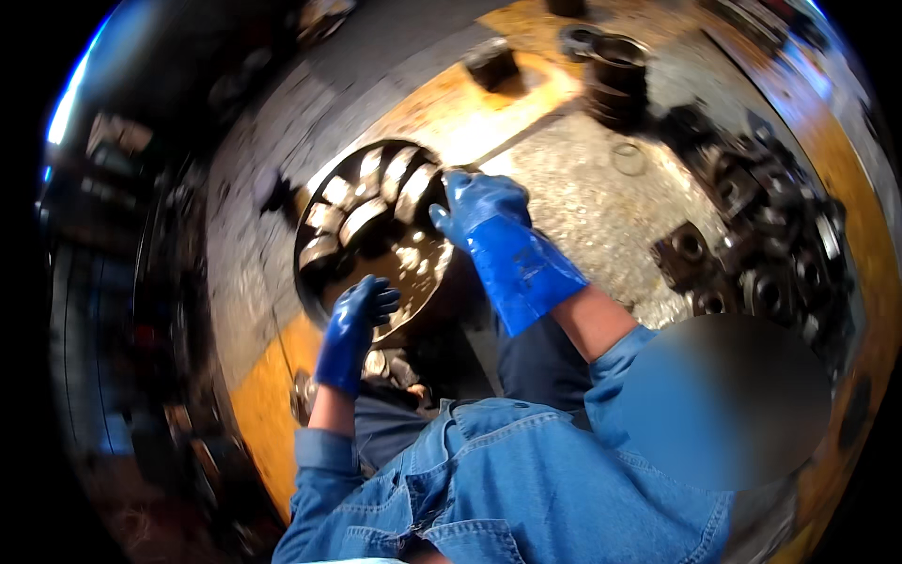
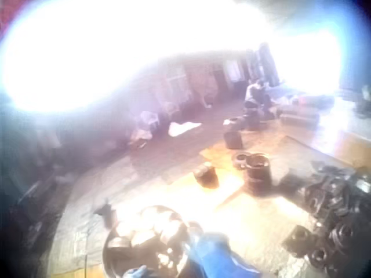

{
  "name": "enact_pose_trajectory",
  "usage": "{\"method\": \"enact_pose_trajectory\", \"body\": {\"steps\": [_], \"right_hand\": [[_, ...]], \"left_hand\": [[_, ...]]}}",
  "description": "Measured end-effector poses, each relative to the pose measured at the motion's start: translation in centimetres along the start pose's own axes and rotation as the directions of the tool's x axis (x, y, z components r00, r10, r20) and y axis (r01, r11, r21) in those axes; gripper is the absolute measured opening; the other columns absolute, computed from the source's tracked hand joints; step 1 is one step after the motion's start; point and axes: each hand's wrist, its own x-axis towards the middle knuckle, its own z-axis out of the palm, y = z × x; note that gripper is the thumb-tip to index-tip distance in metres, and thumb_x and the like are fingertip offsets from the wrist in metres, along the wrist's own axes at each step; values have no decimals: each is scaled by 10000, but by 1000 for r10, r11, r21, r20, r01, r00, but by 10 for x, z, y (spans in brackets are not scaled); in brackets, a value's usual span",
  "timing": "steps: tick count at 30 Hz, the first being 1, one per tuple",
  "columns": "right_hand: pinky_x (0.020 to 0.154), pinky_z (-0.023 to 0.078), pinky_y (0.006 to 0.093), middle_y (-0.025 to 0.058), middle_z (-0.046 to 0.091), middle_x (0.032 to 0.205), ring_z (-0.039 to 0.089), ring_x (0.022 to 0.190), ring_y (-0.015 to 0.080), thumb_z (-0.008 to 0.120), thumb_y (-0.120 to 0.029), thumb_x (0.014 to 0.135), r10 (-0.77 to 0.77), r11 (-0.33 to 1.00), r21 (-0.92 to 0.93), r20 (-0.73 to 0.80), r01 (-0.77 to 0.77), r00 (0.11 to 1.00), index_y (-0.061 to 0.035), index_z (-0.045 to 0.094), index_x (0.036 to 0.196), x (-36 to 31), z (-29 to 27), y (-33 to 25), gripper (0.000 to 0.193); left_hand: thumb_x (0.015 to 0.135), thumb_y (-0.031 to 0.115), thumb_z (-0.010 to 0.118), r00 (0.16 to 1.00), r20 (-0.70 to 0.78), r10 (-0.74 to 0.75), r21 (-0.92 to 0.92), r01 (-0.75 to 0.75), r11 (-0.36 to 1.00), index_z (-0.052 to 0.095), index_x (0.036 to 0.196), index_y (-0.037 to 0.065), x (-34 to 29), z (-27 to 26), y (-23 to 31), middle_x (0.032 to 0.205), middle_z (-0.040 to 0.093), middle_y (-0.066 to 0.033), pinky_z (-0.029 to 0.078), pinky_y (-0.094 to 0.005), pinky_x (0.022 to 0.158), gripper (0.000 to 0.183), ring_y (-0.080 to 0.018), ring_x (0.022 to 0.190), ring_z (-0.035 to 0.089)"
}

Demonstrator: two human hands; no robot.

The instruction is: The person, wearing blue gloves, cleans several metal industrial parts by dipping them one at a time into a basin of dark liquid, then uses a brush and a thin metal pick to scrub and scrape the surfaces of the parts.

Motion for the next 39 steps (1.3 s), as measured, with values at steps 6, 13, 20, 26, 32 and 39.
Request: {"method": "enact_pose_trajectory", "body": {"steps": [6, 13, 20, 26, 32, 39], "right_hand": [[893, 574, 464, 177, 768, 1059, 737, 1020, 347, 651, -531, 946, -388, 895, -165, 168, 413, 906, -87, 740, 1148, 31, 60, -87, 496], [739, 603, 528, 164, 788, 974, 778, 922, 343, 631, -442, 931, -419, 819, -214, 413, 533, 809, -79, 786, 1031, 61, 168, -101, 407], [810, 547, 608, 134, 788, 1097, 766, 1011, 322, 587, -372, 980, -152, 761, -302, 777, 574, 611, -74, 781, 1166, 68, 206, -124, 401], [828, 562, 581, 182, 781, 1075, 765, 988, 349, 588, -440, 971, -179, 857, -221, 719, 465, 672, -79, 783, 1122, 95, 180, -107, 438], [848, 590, 498, 182, 775, 957, 755, 912, 377, 621, -484, 941, -297, 906, -141, 458, 399, 838, -80, 775, 996, 118, 159, -83, 436], [880, 592, 466, 118, 783, 1035, 749, 992, 332, 597, -487, 973, -65, 986, -109, 468, 130, 882, -117, 772, 1077, 147, 117, -72, 422]], "left_hand": [[1047, 469, 624, 988, -137, -66, -176, 41, 983, 649, 1223, -17, -19, -54, -59, 1021, 736, -98, 540, -289, 790, 518, -155, 873, 693], [932, 479, 738, 980, -176, -98, 137, 123, 983, 647, 1333, -39, 51, -107, -90, 1142, 757, -153, 569, -347, 841, 661, -214, 1013, 724], [832, 438, 785, 884, -269, 382, 955, 192, 228, 498, 1507, 51, 165, -119, -42, 1466, 607, -198, 461, -437, 1146, 830, -363, 1328, 601], [790, 354, 828, 952, -14, 305, 995, 42, -86, 492, 1495, 100, 256, -121, -28, 1415, 624, -156, 504, -460, 1078, 822, -339, 1295, 615], [994, 213, 518, 959, 21, 282, 982, 33, -188, 645, 1248, 117, 292, -125, -41, 1062, 747, -177, 548, -534, 856, 300, -377, 1017, 722], [884, 265, 739, 988, -103, 116, 973, 124, -192, 676, 1206, 101, 271, -109, -19, 1162, 742, -188, 562, -505, 955, 366, -375, 1117, 717]]}}
